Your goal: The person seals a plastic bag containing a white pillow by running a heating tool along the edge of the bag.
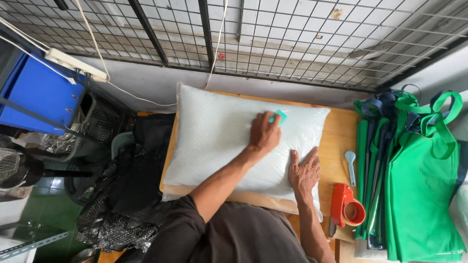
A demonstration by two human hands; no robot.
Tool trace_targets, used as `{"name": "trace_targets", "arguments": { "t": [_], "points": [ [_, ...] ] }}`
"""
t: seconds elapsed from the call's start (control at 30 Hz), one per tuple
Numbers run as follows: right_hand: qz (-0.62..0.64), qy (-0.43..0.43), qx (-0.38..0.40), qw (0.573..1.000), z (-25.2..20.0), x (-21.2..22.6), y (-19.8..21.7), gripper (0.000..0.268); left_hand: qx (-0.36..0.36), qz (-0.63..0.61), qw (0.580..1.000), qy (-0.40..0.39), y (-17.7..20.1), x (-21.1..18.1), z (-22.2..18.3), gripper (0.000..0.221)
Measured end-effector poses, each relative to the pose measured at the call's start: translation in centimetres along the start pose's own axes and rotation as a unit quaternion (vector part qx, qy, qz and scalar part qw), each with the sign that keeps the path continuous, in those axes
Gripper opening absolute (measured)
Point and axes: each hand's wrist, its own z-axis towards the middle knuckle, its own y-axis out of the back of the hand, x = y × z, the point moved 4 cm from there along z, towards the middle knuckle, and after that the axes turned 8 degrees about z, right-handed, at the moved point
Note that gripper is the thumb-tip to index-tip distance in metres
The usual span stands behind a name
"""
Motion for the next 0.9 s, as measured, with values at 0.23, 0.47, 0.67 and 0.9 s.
{"name": "trace_targets", "arguments": {
  "t": [0.23,0.47,0.67,0.9],
  "points": [
    [-0.017,-0.001,-0.012,1.0,0.0,0.2,-0.7,0.097,0.026,0.133,0.936,0.324,4.3,27.3,-1.8,0.039],
    [-0.018,-0.008,-0.036,0.999,1.2,-0.6,-1.7,0.095,0.094,-0.023,0.802,0.589,-1.0,37.6,-12.5,0.032],
    [-0.009,-0.014,-0.011,1.0,1.0,0.0,-1.6,0.098,-0.134,0.027,0.894,0.426,5.5,27.0,-2.5,0.036],
    [-0.007,-0.002,-0.016,1.0,1.1,0.1,-1.6,0.096,-0.024,-0.064,0.995,0.076,-3.1,0.7,4.5,0.035]
  ]
}}
